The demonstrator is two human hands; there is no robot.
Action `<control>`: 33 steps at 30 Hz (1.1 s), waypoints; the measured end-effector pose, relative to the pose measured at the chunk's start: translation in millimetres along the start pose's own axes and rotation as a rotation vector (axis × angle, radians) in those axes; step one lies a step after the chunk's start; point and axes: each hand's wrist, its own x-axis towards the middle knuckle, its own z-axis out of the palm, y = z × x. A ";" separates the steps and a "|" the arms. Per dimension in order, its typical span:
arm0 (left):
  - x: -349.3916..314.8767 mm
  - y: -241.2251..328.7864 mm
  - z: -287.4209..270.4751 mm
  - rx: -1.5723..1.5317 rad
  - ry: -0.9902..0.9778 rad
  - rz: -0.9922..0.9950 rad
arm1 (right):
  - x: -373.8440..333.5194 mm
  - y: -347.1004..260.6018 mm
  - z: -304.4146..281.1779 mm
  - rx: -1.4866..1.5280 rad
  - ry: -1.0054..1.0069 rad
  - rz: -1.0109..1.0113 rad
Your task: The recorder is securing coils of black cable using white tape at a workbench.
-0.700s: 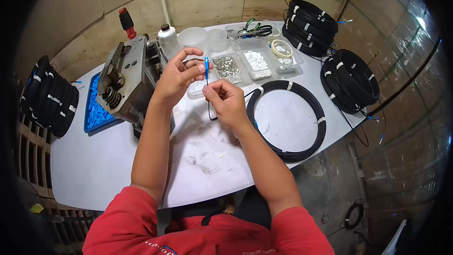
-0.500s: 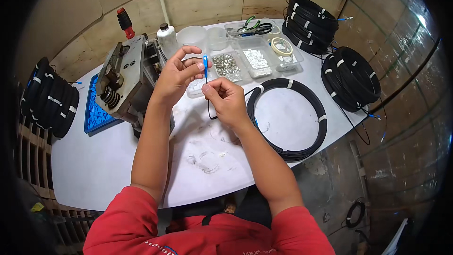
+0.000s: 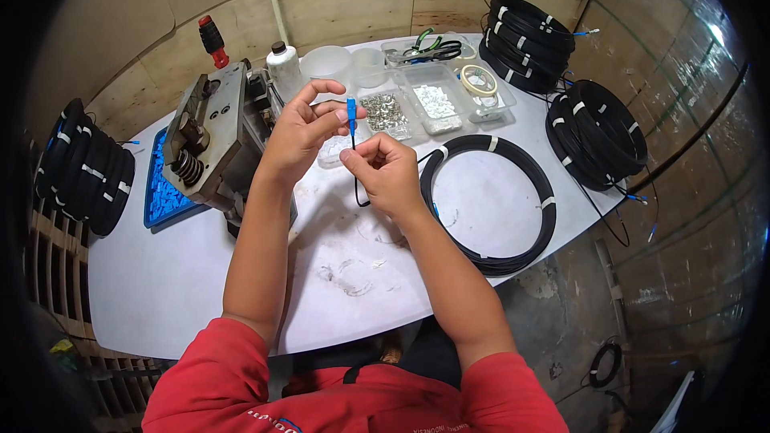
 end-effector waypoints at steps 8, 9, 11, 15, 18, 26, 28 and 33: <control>2.4 -3.4 0.8 -0.049 0.011 -0.003 | 1.7 -0.1 -0.5 -0.025 0.030 -0.016; 2.2 -1.9 1.3 -0.048 0.007 -0.002 | 1.5 -1.4 0.9 -0.025 0.033 -0.019; 1.1 0.6 1.8 -0.054 0.004 0.002 | 0.1 -4.2 4.0 0.014 0.033 -0.054; 2.1 -2.6 -2.4 -0.091 -0.009 -0.028 | -5.6 -8.4 1.3 -0.138 0.043 -0.140; 0.1 1.5 1.4 -0.114 0.006 -0.041 | -18.1 -19.7 -1.6 -0.204 0.069 -0.206; 1.2 -12.8 14.7 0.198 -0.234 0.089 | -83.0 -63.3 -42.9 -0.382 0.381 -0.449; -2.1 -13.2 27.0 0.287 -0.290 0.022 | -102.1 -73.2 -57.5 -0.423 0.488 -0.333; -19.3 -18.7 70.7 0.765 -0.424 0.142 | -128.1 -68.6 -107.5 -0.285 0.570 -0.248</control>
